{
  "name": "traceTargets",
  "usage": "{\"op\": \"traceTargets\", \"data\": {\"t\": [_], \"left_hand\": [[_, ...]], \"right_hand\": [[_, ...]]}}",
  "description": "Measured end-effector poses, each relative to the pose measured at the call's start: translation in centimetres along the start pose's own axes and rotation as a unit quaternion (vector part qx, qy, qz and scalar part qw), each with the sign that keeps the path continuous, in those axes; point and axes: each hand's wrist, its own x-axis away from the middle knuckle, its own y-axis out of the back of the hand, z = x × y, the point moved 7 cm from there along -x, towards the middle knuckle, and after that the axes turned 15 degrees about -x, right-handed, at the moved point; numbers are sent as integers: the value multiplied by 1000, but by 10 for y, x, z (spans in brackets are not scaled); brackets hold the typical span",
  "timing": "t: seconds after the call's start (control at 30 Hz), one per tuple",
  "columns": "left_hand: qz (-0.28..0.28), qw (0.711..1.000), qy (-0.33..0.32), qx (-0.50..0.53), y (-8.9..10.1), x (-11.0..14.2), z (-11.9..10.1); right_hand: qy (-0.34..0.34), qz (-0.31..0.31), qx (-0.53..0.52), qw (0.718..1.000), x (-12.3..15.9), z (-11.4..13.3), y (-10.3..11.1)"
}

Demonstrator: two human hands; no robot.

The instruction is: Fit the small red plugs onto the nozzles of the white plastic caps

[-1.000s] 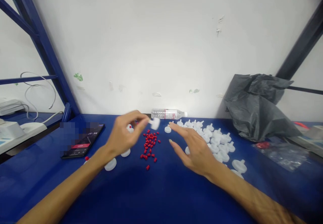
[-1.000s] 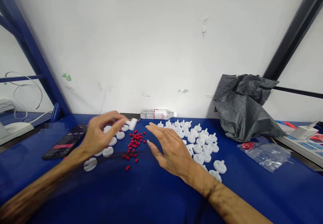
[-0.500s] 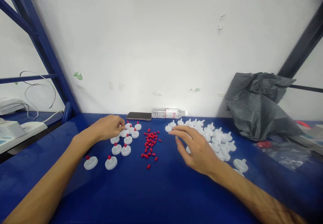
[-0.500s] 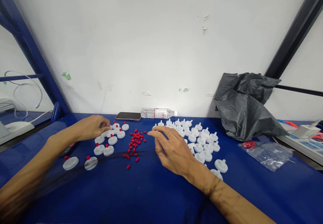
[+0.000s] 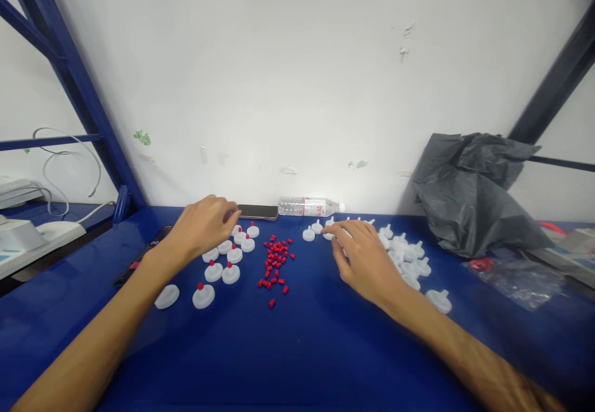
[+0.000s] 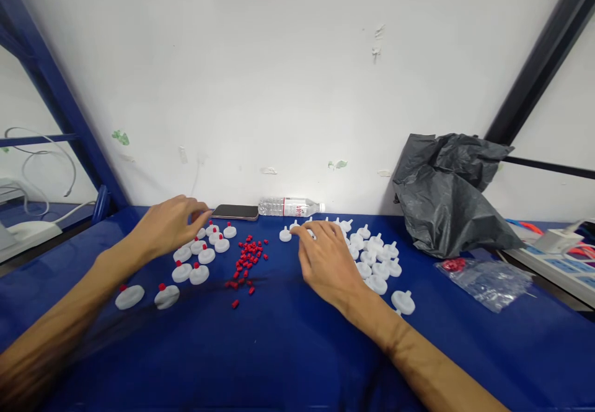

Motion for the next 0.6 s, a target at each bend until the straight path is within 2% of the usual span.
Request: {"op": "traceTargets", "data": {"t": [0.07, 0.17, 0.23, 0.33, 0.4, 0.47, 0.6], "left_hand": [[-45, 999, -20, -14, 14, -4, -23], [-58, 996, -66, -14, 21, -23, -60], [-79, 995, -65, 4, 24, -39, -78], [-76, 991, -105, 7, 18, -57, -103], [-61, 987, -146, 3, 9, -60, -114], [-39, 982, -183, -3, -4, -54, -119], [-4, 978, -206, -20, -26, -38, -113]], "right_hand": [[-29, 25, 50, 998, 1, -15, -2], [-62, 45, 110, 991, 4, -35, 0], [-72, 36, 130, 988, 5, -43, 4], [-70, 3, 128, 989, 7, -47, 11], [-59, 2, 141, 988, 9, -47, 9], [-56, 27, 166, 984, 13, -49, 1], [-73, 73, 151, 983, 19, -56, -12]]}}
